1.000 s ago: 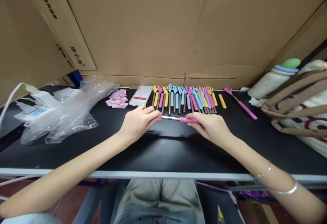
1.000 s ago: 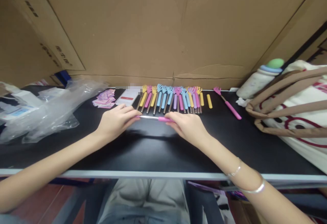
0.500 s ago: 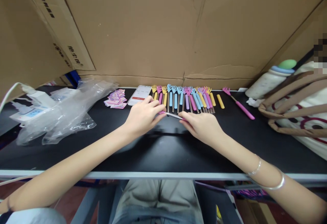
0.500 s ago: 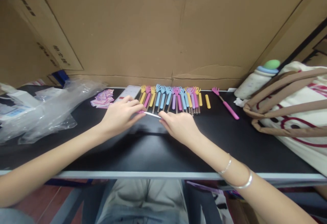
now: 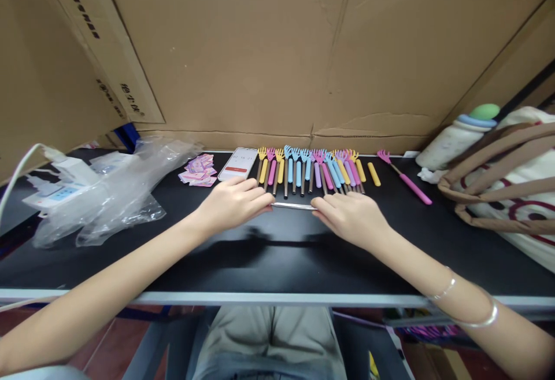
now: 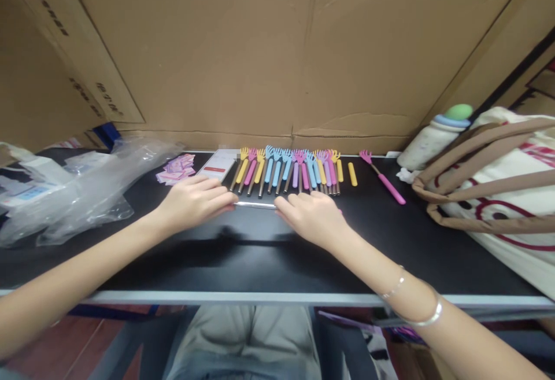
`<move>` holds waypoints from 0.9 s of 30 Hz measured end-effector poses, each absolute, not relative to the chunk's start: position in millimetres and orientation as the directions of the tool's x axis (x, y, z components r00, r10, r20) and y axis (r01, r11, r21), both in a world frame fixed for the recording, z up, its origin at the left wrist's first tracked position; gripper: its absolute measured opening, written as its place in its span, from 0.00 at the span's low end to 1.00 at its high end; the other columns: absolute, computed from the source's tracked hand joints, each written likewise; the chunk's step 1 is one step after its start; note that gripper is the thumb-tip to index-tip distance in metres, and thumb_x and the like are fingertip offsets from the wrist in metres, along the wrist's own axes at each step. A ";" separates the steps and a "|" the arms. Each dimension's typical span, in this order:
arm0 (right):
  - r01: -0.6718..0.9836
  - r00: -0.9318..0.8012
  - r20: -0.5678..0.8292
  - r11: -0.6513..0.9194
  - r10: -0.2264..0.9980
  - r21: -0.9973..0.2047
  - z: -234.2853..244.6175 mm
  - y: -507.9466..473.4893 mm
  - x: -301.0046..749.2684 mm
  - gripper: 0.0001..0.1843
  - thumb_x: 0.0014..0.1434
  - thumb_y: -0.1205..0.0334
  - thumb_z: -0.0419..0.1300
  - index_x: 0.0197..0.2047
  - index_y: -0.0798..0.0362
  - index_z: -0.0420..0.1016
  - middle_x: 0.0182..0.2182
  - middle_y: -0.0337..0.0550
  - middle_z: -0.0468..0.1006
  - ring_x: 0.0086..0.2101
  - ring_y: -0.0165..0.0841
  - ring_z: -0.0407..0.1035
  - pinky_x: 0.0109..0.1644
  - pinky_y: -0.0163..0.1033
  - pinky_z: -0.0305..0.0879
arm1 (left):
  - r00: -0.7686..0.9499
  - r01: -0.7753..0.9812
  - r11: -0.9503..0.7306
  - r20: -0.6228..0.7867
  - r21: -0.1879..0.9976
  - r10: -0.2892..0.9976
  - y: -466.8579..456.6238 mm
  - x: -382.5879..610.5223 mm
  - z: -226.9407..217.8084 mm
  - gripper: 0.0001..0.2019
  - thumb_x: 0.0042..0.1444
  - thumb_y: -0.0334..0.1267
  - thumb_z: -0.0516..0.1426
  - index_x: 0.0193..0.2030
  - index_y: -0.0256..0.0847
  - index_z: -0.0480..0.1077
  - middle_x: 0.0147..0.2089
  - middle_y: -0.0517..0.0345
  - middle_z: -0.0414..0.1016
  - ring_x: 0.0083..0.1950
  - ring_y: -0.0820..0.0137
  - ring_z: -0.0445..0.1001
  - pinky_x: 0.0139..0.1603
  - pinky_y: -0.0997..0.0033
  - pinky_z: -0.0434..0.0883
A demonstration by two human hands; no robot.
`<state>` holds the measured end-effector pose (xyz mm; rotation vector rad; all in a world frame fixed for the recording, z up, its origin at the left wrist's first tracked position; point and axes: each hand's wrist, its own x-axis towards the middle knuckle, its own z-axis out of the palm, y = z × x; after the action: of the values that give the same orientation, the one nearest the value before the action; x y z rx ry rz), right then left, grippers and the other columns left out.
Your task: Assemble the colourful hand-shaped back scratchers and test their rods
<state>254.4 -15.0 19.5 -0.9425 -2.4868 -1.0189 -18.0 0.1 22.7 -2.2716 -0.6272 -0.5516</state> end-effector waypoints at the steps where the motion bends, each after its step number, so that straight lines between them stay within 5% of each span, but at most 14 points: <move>1: 0.659 -0.752 0.487 0.523 0.445 0.540 21.5 -15.7 260.4 0.15 0.65 0.58 0.48 0.30 0.52 0.70 0.20 0.36 0.70 0.23 0.26 0.60 0.30 0.36 0.44 | 0.794 0.577 -0.611 0.549 -0.543 0.261 -0.1 -22.1 24.9 0.11 0.64 0.39 0.50 0.32 0.42 0.69 0.26 0.62 0.71 0.32 0.71 0.66 0.33 0.70 0.58; 6: 0.636 -0.770 0.488 0.436 0.410 0.637 26.8 -20.3 285.9 0.12 0.64 0.59 0.51 0.30 0.52 0.70 0.19 0.35 0.67 0.24 0.27 0.59 0.31 0.36 0.44 | 0.837 0.530 -0.534 0.507 -0.659 0.206 1.0 -42.4 33.1 0.09 0.63 0.37 0.52 0.33 0.43 0.70 0.24 0.63 0.70 0.31 0.71 0.67 0.32 0.71 0.59; 10: 0.654 -0.746 0.485 0.365 0.456 0.663 25.9 -20.2 312.6 0.11 0.63 0.59 0.51 0.31 0.52 0.70 0.21 0.37 0.68 0.25 0.28 0.60 0.30 0.37 0.45 | 0.818 0.569 -0.521 0.499 -0.636 0.285 4.9 -68.6 34.2 0.10 0.63 0.38 0.51 0.33 0.45 0.70 0.27 0.62 0.72 0.33 0.71 0.68 0.31 0.71 0.59; 15: 0.726 -0.644 0.470 0.288 0.604 0.625 22.4 -13.1 373.2 0.11 0.63 0.58 0.50 0.36 0.51 0.72 0.27 0.43 0.74 0.31 0.32 0.64 0.34 0.38 0.50 | 0.731 0.667 -0.398 0.452 -0.629 0.511 6.9 -120.5 29.0 0.11 0.65 0.41 0.48 0.34 0.47 0.69 0.30 0.63 0.73 0.35 0.71 0.68 0.33 0.71 0.60; 21: 0.814 -0.481 0.412 0.220 0.774 0.537 23.3 -9.6 437.9 0.15 0.63 0.55 0.49 0.38 0.52 0.73 0.31 0.50 0.76 0.35 0.35 0.65 0.39 0.41 0.51 | 0.686 0.696 -0.349 0.436 -0.628 0.583 -1.7 -166.0 20.6 0.12 0.66 0.39 0.46 0.34 0.46 0.67 0.30 0.63 0.72 0.36 0.70 0.65 0.33 0.72 0.59; 27: 0.844 -0.404 0.408 0.161 0.819 0.511 29.6 -3.6 475.9 0.15 0.62 0.53 0.51 0.40 0.53 0.74 0.31 0.54 0.76 0.35 0.37 0.65 0.37 0.41 0.51 | 0.647 0.728 -0.298 0.474 -0.618 0.598 -2.7 -174.8 26.6 0.12 0.66 0.40 0.46 0.35 0.46 0.68 0.30 0.63 0.72 0.36 0.70 0.65 0.31 0.72 0.57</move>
<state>475.9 -3.6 29.6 -1.6948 -2.3661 -1.0824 -174.8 -2.7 26.6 -2.0059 -1.0339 -0.1914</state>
